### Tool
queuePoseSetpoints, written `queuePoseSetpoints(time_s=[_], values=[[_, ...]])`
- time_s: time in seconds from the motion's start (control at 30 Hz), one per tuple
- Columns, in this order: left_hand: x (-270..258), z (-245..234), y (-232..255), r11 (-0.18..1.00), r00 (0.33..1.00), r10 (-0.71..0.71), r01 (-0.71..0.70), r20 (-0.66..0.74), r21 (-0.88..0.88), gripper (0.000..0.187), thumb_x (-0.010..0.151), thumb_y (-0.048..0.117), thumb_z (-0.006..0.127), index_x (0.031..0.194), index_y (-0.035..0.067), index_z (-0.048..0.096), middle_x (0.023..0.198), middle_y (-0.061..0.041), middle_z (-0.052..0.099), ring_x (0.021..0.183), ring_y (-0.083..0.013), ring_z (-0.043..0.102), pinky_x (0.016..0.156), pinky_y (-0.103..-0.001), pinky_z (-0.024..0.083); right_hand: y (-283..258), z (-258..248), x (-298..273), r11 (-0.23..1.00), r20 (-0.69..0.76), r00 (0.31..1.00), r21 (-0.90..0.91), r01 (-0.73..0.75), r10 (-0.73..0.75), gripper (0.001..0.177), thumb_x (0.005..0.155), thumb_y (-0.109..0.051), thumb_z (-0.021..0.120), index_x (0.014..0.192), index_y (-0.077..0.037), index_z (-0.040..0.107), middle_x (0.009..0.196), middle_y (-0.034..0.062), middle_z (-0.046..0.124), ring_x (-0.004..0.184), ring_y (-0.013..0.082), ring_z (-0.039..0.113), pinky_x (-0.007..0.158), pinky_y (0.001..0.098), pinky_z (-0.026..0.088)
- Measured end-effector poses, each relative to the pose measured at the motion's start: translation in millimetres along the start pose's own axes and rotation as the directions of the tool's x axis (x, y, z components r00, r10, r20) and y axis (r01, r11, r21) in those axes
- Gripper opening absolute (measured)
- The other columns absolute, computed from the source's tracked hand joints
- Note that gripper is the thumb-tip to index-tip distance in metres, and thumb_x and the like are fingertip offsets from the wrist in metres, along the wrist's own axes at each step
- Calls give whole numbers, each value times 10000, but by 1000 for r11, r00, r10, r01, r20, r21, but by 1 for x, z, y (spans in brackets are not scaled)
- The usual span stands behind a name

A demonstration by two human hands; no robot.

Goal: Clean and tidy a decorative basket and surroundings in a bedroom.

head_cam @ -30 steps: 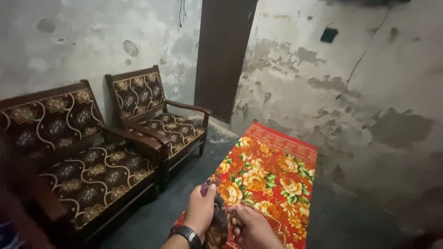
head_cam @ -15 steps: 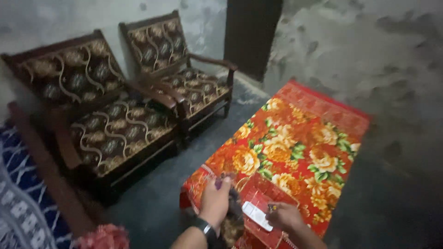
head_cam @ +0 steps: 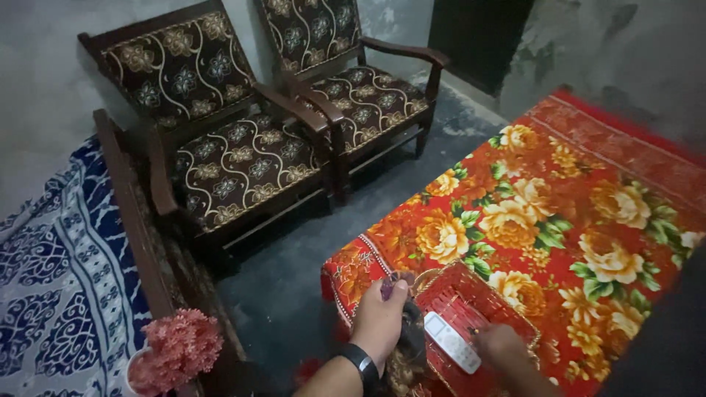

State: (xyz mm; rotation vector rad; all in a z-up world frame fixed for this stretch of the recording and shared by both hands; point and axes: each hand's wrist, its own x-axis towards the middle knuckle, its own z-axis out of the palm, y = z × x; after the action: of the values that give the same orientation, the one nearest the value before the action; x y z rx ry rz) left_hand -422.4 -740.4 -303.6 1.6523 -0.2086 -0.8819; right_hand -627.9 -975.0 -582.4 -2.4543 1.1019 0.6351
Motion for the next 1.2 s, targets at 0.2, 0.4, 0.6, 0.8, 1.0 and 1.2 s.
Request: queuePoseSetpoints(time_s=[0.2, 0.4, 0.6, 0.8, 1.0, 1.2], values=[[14, 1, -17, 998, 1000, 5, -6, -18, -68, 330, 968, 308, 606, 1162, 81, 747, 941, 26, 732, 861, -85, 659, 802, -265, 514, -16, -17, -4, 908, 100, 974, 353, -226, 204, 312, 831, -385, 720, 1083, -232, 822, 974, 80, 823, 882, 249, 776, 815, 375, 598], [21, -3, -23, 1000, 998, -18, 18, -58, -10, 331, 977, 338, 615, 1136, 66, 717, 914, 1, 714, 827, -112, 637, 774, -298, 511, -18, -10, 0, 883, 132, 983, 435, -175, 130, 306, 831, -429, 694, 1048, -272, 843, 1007, 78, 813, 949, 295, 794, 867, 422, 624], [8, -12, -11, 999, 994, -39, 41, -101, 16, 318, 964, 347, 626, 1084, 69, 721, 903, -3, 725, 835, -111, 650, 781, -306, 515, -24, -27, -22, 932, 85, 957, 218, -291, 279, 290, 858, -392, 674, 1071, -279, 836, 1105, 91, 782, 1038, 286, 748, 943, 412, 586], [-32, -26, 17, 993, 978, -117, 117, -172, -10, 332, 955, 364, 638, 1084, 66, 707, 912, -25, 722, 850, -132, 651, 784, -315, 506, -60, -43, -66, 881, -80, 985, 462, -99, 152, 319, 799, -258, 694, 1060, -110, 802, 987, 167, 781, 937, 313, 762, 871, 429, 605], [-65, -53, 28, 997, 966, -39, 21, -256, -72, 350, 942, 381, 648, 1053, 61, 734, 887, -29, 744, 838, -135, 672, 778, -322, 518, -169, -86, -119, 799, -405, 914, 553, 236, 10, 310, 785, -170, 718, 1079, -87, 771, 1025, 159, 792, 959, 305, 765, 894, 414, 582], [-100, -116, 49, 996, 906, 18, -54, -423, -72, 335, 924, 377, 649, 1062, 82, 727, 893, -11, 757, 854, -125, 704, 789, -312, 533, -281, -94, -121, 743, -489, 825, 432, 510, -282, 253, 780, -175, 747, 1027, -131, 786, 982, 145, 775, 901, 267, 761, 838, 375, 594]])
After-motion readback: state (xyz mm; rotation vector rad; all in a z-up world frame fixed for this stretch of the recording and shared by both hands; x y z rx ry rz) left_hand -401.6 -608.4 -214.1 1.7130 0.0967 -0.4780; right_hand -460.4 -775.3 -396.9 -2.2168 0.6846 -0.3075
